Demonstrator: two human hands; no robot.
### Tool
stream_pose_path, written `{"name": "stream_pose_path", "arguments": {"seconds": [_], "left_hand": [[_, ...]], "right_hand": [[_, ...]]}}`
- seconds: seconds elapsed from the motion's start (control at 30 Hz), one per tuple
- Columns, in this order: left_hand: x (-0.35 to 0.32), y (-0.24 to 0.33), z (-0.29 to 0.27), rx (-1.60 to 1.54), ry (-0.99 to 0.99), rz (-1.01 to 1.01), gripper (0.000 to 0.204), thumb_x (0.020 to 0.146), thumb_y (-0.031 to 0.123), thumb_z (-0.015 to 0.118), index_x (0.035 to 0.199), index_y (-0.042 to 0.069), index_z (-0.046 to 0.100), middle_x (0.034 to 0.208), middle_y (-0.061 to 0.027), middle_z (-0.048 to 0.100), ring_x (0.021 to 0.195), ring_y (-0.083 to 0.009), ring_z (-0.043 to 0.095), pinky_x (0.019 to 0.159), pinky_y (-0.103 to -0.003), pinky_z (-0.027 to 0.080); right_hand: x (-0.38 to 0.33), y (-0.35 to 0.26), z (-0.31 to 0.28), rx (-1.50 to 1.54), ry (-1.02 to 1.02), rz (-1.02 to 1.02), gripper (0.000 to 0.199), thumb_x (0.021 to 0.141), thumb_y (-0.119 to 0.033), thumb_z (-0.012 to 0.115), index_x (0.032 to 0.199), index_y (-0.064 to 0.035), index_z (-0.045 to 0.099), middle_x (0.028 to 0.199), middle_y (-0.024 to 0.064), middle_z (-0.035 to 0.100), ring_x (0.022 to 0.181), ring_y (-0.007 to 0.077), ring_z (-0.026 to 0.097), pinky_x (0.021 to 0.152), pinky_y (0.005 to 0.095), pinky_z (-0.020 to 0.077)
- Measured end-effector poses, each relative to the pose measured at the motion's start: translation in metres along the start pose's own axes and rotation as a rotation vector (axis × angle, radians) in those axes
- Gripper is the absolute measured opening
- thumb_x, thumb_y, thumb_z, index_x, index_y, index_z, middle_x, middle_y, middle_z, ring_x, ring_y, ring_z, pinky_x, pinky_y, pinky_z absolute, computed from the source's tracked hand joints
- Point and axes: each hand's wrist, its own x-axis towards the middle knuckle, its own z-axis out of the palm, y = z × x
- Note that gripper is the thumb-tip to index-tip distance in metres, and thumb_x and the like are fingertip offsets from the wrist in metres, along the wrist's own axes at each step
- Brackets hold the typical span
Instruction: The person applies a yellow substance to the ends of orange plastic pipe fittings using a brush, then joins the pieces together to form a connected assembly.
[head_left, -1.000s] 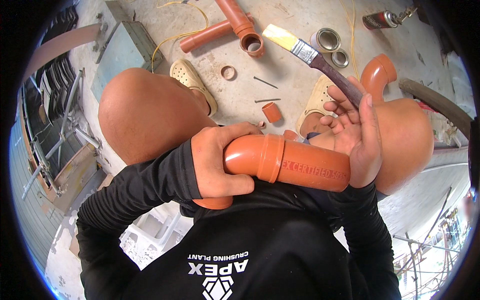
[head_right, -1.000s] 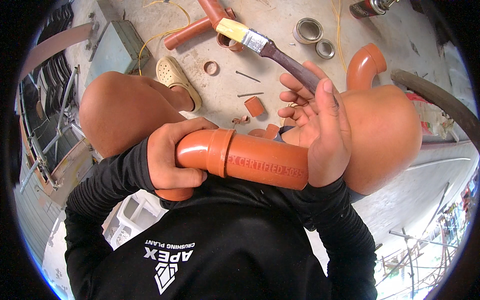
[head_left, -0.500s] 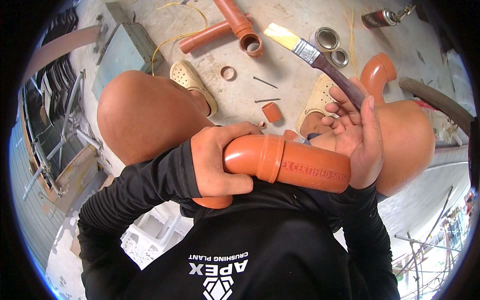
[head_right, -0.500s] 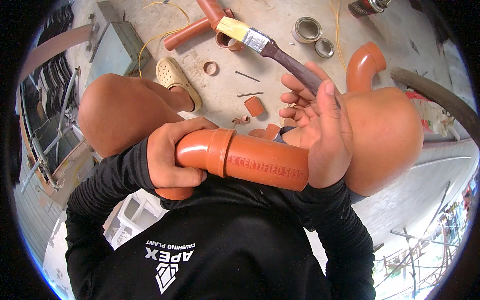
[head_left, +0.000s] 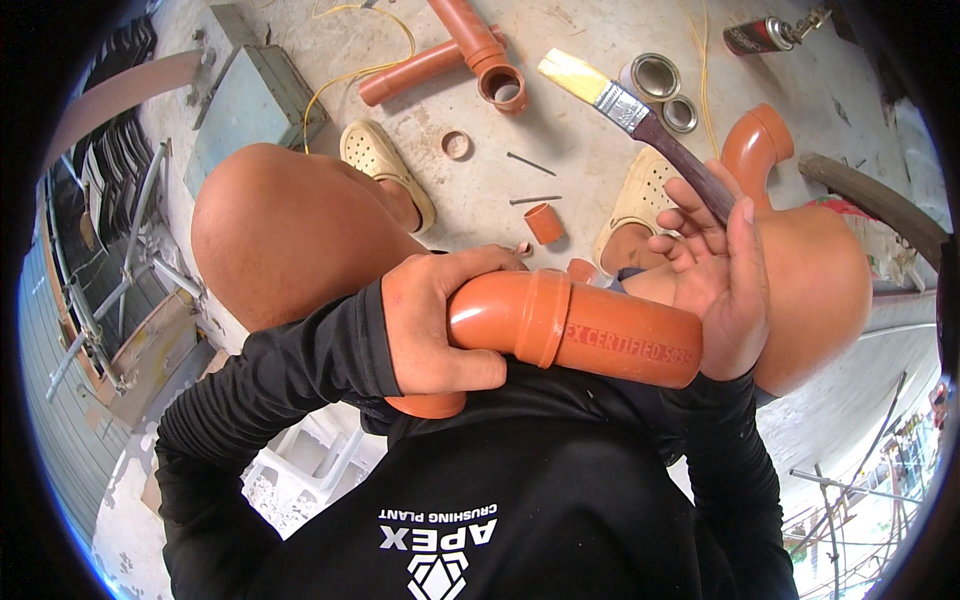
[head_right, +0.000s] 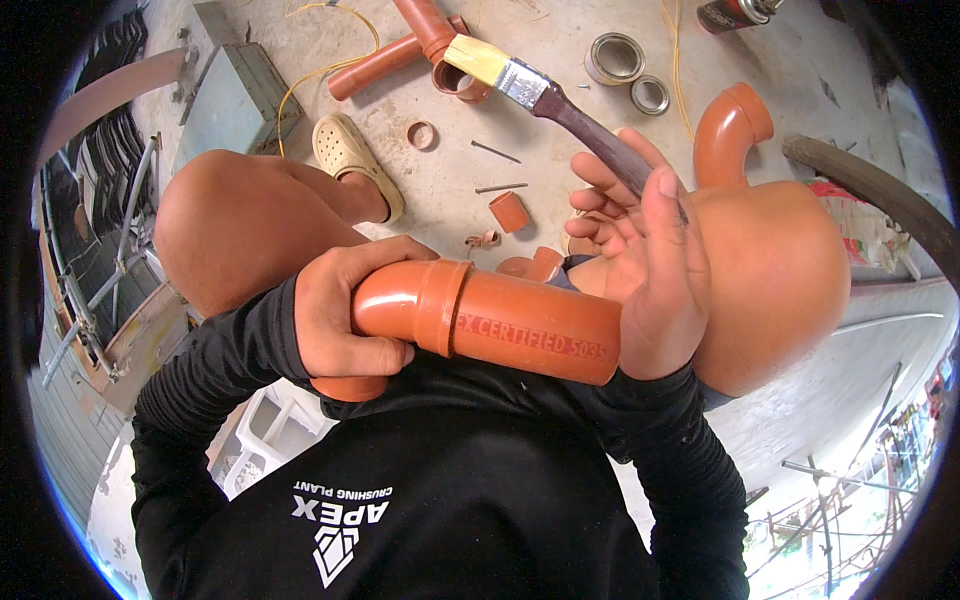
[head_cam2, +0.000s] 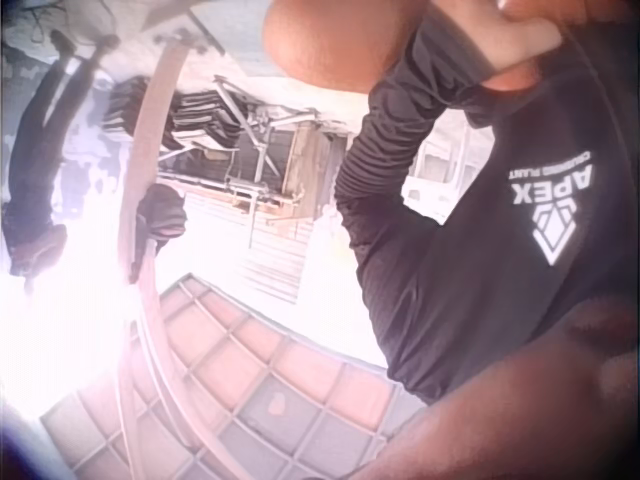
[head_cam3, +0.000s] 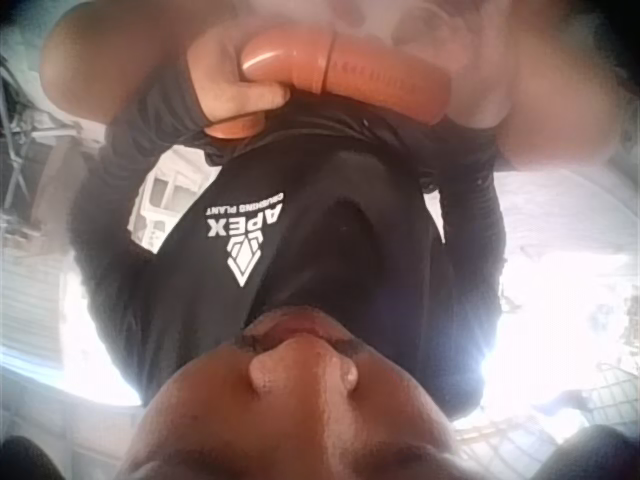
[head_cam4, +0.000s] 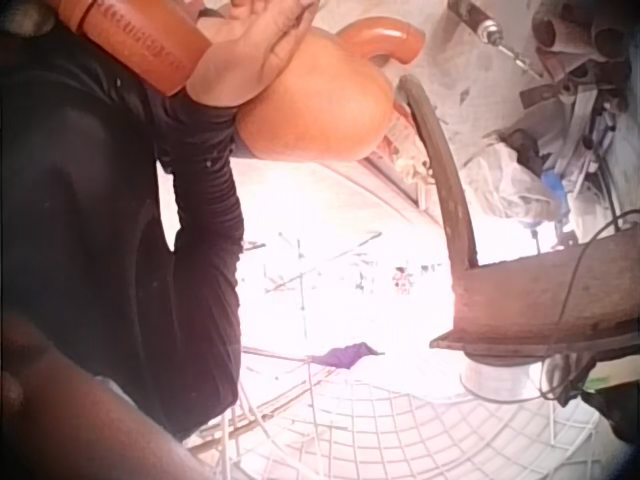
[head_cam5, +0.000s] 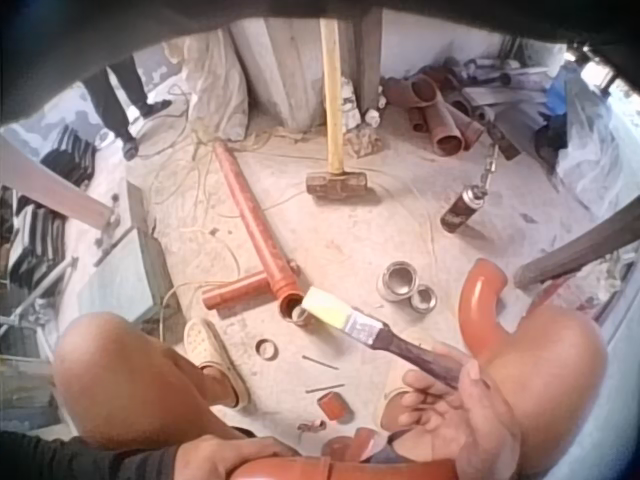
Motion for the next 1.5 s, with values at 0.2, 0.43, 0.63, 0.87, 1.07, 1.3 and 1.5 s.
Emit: {"name": "stream_pose_path", "arguments": {"seconds": [0.2, 0.43, 0.63, 0.87, 1.07, 1.3, 1.5], "left_hand": [[0.001, 0.002, 0.000, 0.024, -0.022, -0.016, 0.062, 0.065, 0.011, 0.076, 0.123, -0.001, 0.057, 0.107, -0.0124, 0.066, 0.097, -0.0206, 0.063, 0.092, -0.033, 0.050], [0.001, 0.000, -0.003, 0.000, -0.020, -0.049, 0.063, 0.064, 0.013, 0.075, 0.123, -0.001, 0.057, 0.106, -0.0119, 0.065, 0.096, -0.0204, 0.063, 0.092, -0.033, 0.049], [0.000, -0.007, -0.002, -0.002, 0.058, 0.020, 0.054, 0.067, 0.020, 0.076, 0.115, 0.001, 0.062, 0.092, -0.0142, 0.068, 0.084, -0.0249, 0.066, 0.083, -0.034, 0.052], [-0.004, -0.004, -0.005, -0.078, 0.049, -0.043, 0.052, 0.067, 0.019, 0.077, 0.114, 0.001, 0.062, 0.094, -0.0127, 0.068, 0.086, -0.0225, 0.065, 0.084, -0.034, 0.052], [-0.008, 0.002, -0.011, -0.147, -0.018, -0.137, 0.066, 0.064, 0.019, 0.080, 0.122, -0.001, 0.056, 0.106, -0.0081, 0.061, 0.096, -0.0181, 0.058, 0.092, -0.033, 0.048], [-0.011, 0.000, -0.010, -0.112, 0.056, -0.070, 0.058, 0.066, 0.018, 0.078, 0.117, -0.001, 0.060, 0.098, -0.0115, 0.066, 0.090, -0.0212, 0.063, 0.087, -0.033, 0.051], [-0.010, -0.002, -0.011, -0.041, 0.049, -0.085, 0.060, 0.066, 0.017, 0.077, 0.120, -0.001, 0.059, 0.100, -0.0107, 0.066, 0.091, -0.0193, 0.063, 0.087, -0.033, 0.051]], "right_hand": [[-0.001, 0.000, 0.000, -0.006, -0.007, 0.014, 0.057, 0.106, -0.041, 0.043, 0.140, 0.0050, 0.044, 0.116, 0.0164, 0.065, 0.096, 0.0164, 0.057, 0.085, 0.0307, 0.0475], [0.002, 0.002, 0.007, 0.040, -0.017, 0.036, 0.056, 0.106, -0.039, 0.043, 0.140, 0.0048, 0.045, 0.116, 0.0167, 0.065, 0.095, 0.0169, 0.057, 0.086, 0.0310, 0.0472], [0.008, 0.003, 0.014, 0.031, -0.003, 0.060, 0.055, 0.106, -0.040, 0.043, 0.140, 0.0044, 0.045, 0.116, 0.0166, 0.065, 0.095, 0.0171, 0.057, 0.084, 0.0309, 0.0466], [0.011, -0.001, 0.022, 0.012, -0.033, 0.099, 0.056, 0.106, -0.040, 0.042, 0.140, 0.0045, 0.045, 0.116, 0.0167, 0.065, 0.095, 0.0182, 0.058, 0.085, 0.0317, 0.0462], [0.015, -0.005, 0.027, 0.014, -0.080, 0.112, 0.056, 0.106, -0.040, 0.040, 0.140, 0.0049, 0.044, 0.116, 0.0173, 0.066, 0.097, 0.0197, 0.059, 0.086, 0.0332, 0.0463], [0.015, -0.003, 0.032, 0.015, -0.089, 0.098, 0.055, 0.106, -0.039, 0.041, 0.139, 0.0055, 0.045, 0.115, 0.0173, 0.066, 0.100, 0.0210, 0.061, 0.089, 0.0345, 0.0465], [0.014, 0.000, 0.028, 0.041, -0.073, 0.054, 0.052, 0.106, -0.036, 0.043, 0.138, 0.0053, 0.047, 0.114, 0.0170, 0.067, 0.097, 0.0205, 0.060, 0.089, 0.0336, 0.0466]]}}
